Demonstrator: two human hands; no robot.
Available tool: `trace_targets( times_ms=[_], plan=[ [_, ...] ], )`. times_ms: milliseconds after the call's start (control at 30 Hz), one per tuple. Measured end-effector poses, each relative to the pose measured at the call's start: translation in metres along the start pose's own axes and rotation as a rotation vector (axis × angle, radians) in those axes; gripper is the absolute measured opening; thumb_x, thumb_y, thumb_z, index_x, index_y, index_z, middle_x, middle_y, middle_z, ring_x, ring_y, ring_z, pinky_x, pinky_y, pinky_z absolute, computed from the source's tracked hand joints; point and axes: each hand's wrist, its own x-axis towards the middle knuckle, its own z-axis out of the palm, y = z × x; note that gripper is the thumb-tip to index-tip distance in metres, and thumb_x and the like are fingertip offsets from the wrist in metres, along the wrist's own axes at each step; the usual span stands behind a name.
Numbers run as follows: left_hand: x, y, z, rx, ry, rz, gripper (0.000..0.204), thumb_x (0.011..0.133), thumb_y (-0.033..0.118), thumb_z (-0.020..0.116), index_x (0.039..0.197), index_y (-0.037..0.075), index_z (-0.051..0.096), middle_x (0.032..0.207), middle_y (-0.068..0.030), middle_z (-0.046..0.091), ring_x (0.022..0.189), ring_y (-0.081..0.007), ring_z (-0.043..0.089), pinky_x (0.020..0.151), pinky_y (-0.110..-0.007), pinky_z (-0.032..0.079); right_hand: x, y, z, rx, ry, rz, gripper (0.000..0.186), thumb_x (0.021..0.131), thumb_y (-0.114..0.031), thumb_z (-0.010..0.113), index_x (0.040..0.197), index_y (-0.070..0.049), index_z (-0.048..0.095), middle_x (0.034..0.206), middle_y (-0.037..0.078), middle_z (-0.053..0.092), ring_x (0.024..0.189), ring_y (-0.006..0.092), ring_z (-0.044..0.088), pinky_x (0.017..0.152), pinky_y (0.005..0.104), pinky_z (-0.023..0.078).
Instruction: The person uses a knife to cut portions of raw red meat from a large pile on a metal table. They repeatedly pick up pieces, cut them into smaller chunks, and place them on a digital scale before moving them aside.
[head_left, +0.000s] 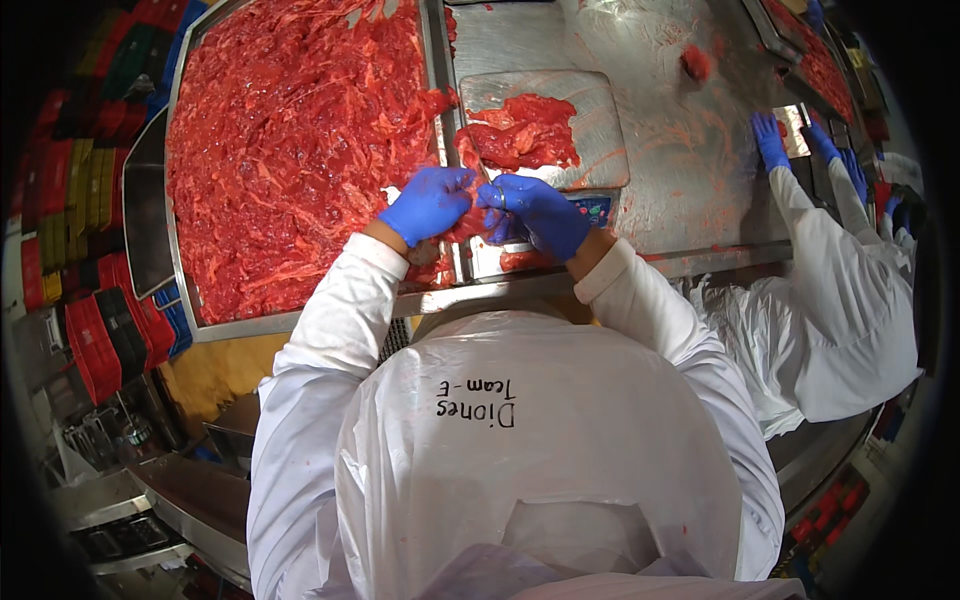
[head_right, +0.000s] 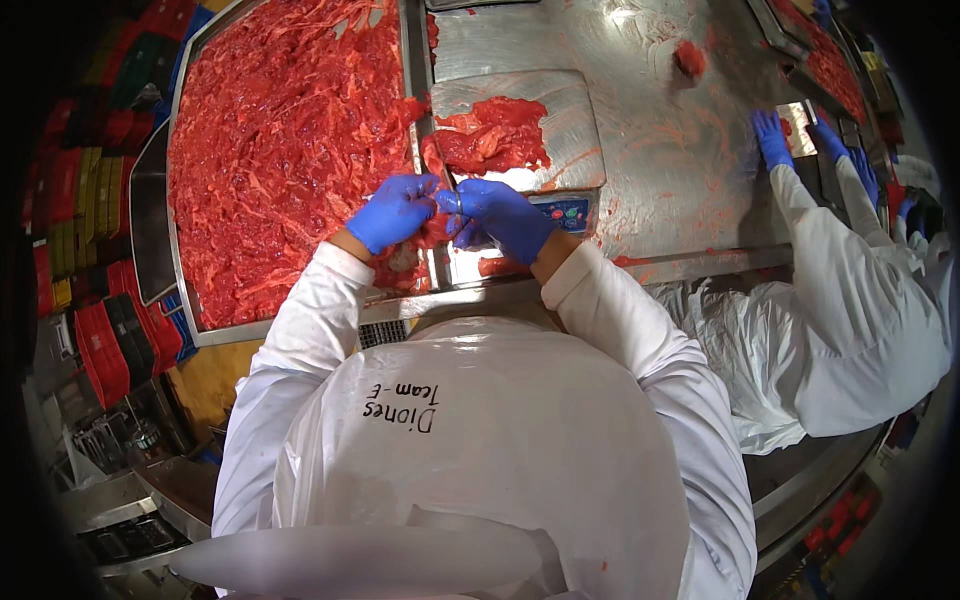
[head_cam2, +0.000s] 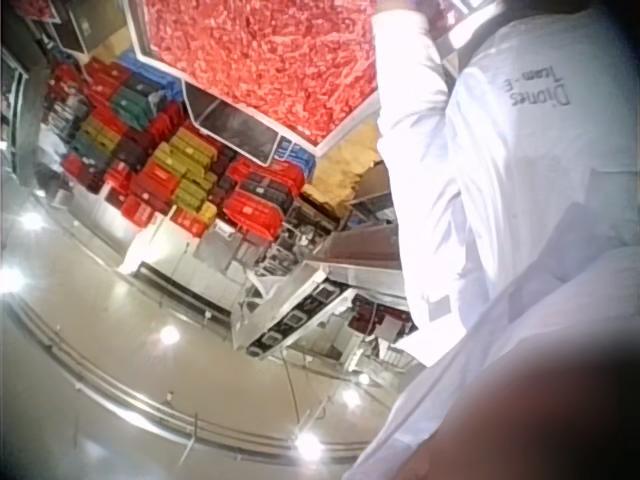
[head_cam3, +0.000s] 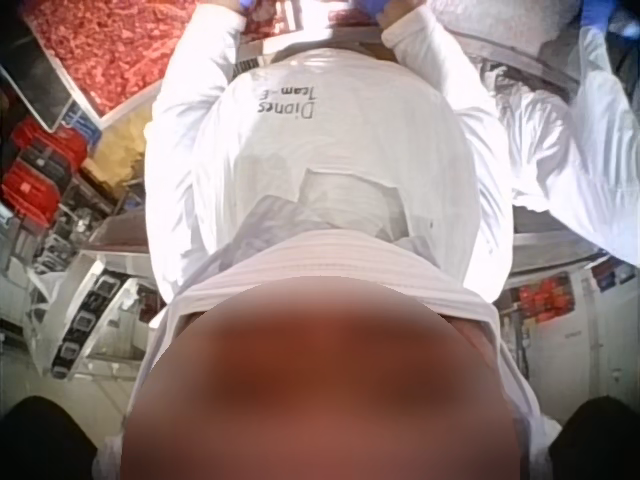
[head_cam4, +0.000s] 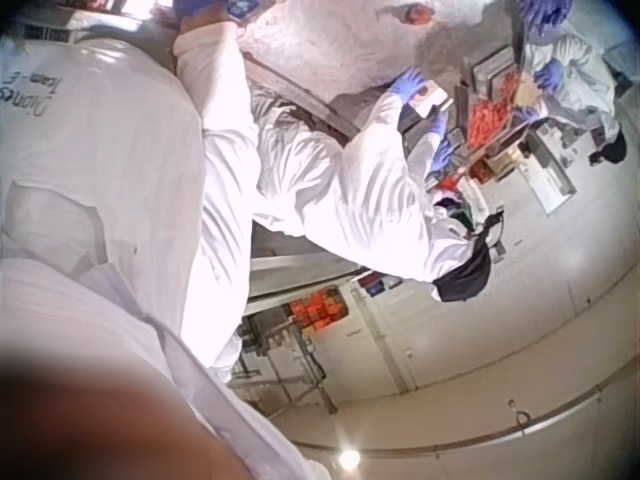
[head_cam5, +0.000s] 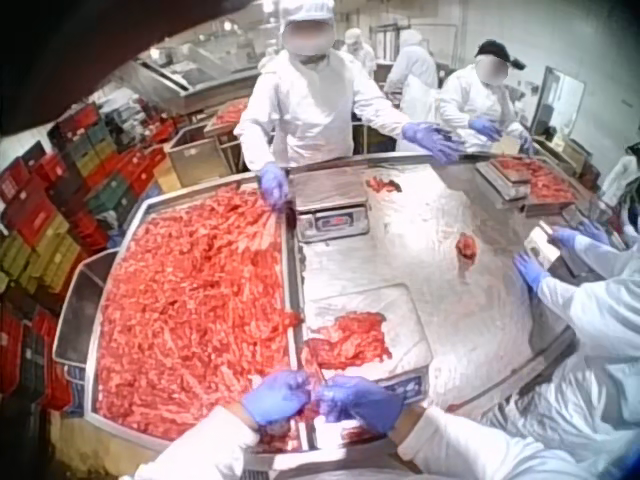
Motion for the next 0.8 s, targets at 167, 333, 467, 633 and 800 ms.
trace_targets(
  times_ms=[167,333,467,633,800],
  plan=[
    [-0.022,0.002,0.016,-0.33,-0.048,-0.003,0.03,0.089,0.001,0.057,0.116,-0.003,0.068,0.096,-0.0011,0.071,0.079,-0.0094,0.061,0.068,-0.029,0.052,-0.002,-0.015,-0.002,0.076,0.059,-0.136,0.023,0.098,-0.028,0.071,0.092,-0.008,0.062,0.079,0.003,0.062,0.068,0.0147,0.062,0.064,0.0312,0.054],
    [-0.055,-0.042,-0.043,-0.622,0.193,-0.113,0.03,0.088,0.0,0.058,0.116,-0.001,0.068,0.1,-0.0019,0.07,0.088,-0.0096,0.061,0.078,-0.027,0.05,-0.014,0.006,-0.043,0.191,-0.122,-0.109,0.018,0.097,-0.023,0.07,0.091,-0.008,0.061,0.081,0.002,0.061,0.071,0.0151,0.06,0.069,0.0311,0.052],
    [-0.055,-0.041,-0.049,-0.582,0.196,-0.049,0.019,0.088,-0.001,0.057,0.104,0.0,0.066,0.094,0.0025,0.063,0.087,-0.0071,0.055,0.078,-0.023,0.044,-0.038,0.004,-0.061,-0.02,-0.113,0.031,0.022,0.1,-0.024,0.063,0.108,-0.003,0.065,0.093,0.005,0.067,0.083,0.017,0.064,0.076,0.0316,0.054],
    [-0.051,-0.023,-0.05,-0.575,0.132,0.013,0.006,0.088,-0.002,0.057,0.089,0.004,0.059,0.084,0.0058,0.052,0.079,-0.0066,0.046,0.073,-0.024,0.04,-0.077,-0.021,-0.038,-0.048,-0.125,-0.019,0.03,0.102,-0.027,0.061,0.117,-0.001,0.063,0.095,0.009,0.07,0.082,0.0196,0.066,0.077,0.0339,0.056],
    [-0.05,-0.027,-0.036,-0.617,0.151,-0.016,0.007,0.088,-0.002,0.057,0.091,0.003,0.06,0.085,0.0053,0.054,0.079,-0.0067,0.048,0.074,-0.024,0.041,-0.061,0.024,-0.066,0.086,-0.267,0.065,0.035,0.1,-0.033,0.063,0.116,-0.002,0.064,0.094,0.01,0.071,0.082,0.022,0.069,0.079,0.036,0.058]
  ],
)
